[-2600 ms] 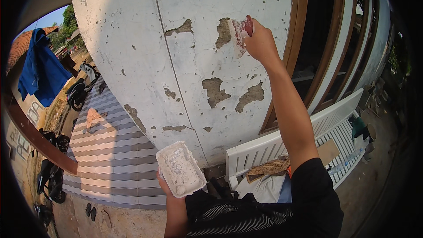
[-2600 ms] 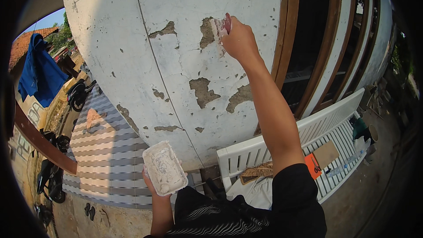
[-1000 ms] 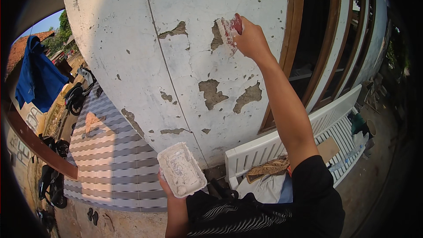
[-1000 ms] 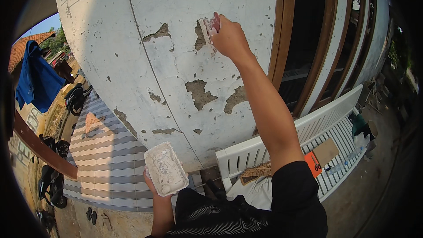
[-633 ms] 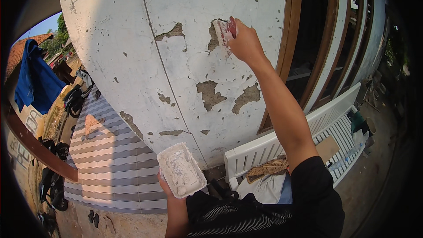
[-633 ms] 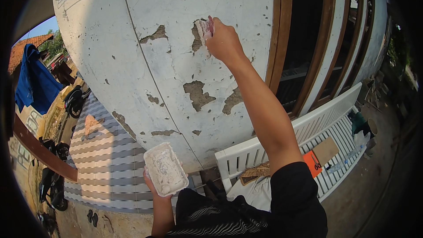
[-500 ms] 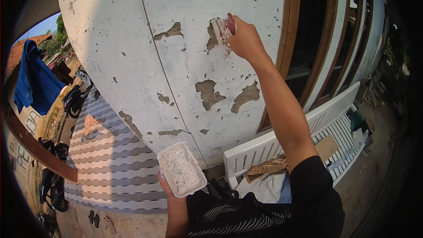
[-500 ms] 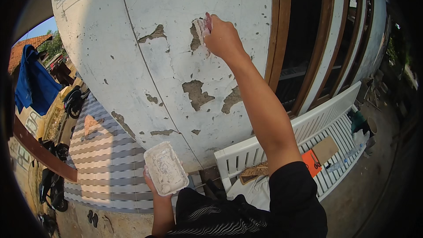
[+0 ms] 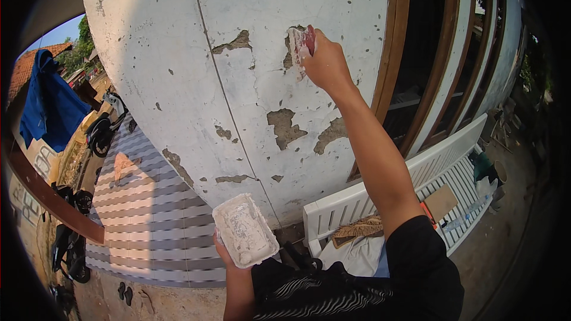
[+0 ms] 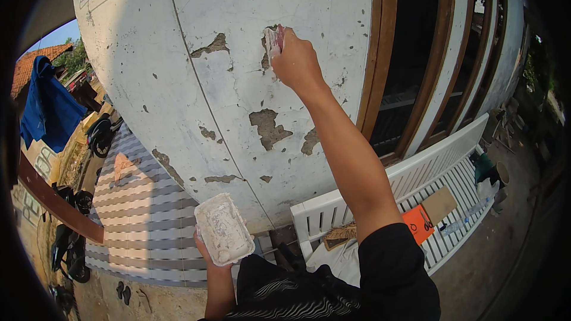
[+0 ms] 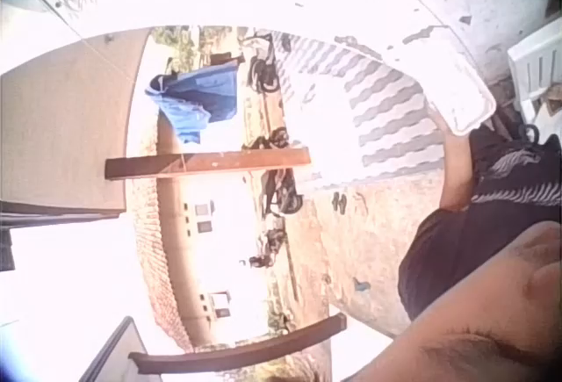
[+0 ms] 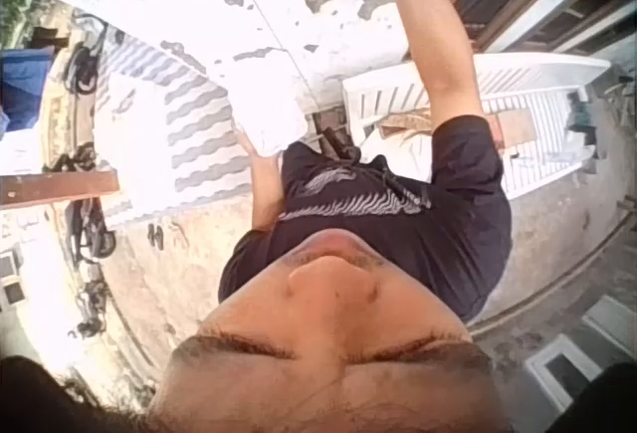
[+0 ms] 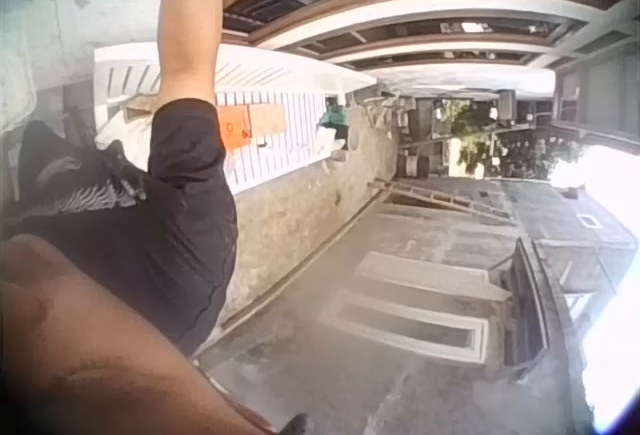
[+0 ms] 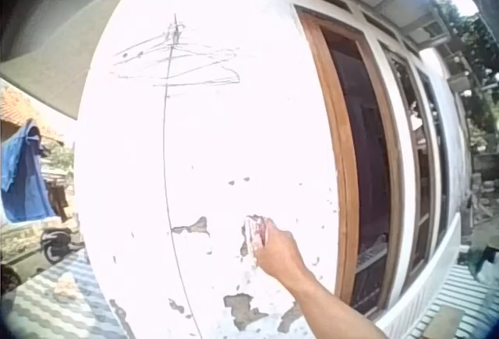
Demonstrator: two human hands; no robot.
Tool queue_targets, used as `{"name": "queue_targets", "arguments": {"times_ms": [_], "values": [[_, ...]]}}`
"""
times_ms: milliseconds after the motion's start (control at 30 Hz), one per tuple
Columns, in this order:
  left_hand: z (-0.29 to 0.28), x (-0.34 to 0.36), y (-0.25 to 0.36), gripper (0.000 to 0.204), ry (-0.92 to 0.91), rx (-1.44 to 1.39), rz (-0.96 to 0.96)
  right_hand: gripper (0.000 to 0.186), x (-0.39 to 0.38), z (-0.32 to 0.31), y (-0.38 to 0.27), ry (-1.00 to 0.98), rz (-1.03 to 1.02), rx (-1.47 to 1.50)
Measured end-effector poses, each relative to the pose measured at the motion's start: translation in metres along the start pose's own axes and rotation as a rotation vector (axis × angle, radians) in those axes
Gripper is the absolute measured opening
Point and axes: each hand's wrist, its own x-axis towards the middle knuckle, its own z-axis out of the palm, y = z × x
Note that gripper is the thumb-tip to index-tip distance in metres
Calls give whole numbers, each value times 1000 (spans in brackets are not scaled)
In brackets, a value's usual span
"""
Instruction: The person is applying white plaster to fill damaged holes on an exterior wall using a red spatula tool.
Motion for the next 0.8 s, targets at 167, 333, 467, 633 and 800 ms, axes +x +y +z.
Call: {"name": "queue_targets", "arguments": {"times_ms": [167,333,467,633,800], "values": [[-8,-5,2,83,-3,-76,-8,27,-4,0,-3,-41,22,-107],[3,-8,4,83,-35,-69,-19,26,-4,3,1,27,39,-47],[-8,-9,7,83,8,-112,-13,23,-6,3,-8,4,110,-84],[-7,-9,6,84,11,-71,5,26,5,-10,3,119,93,4],[-5,-12,5,85,-1,-96,-13,26,-3,-8,15,24,59,-55]]}}
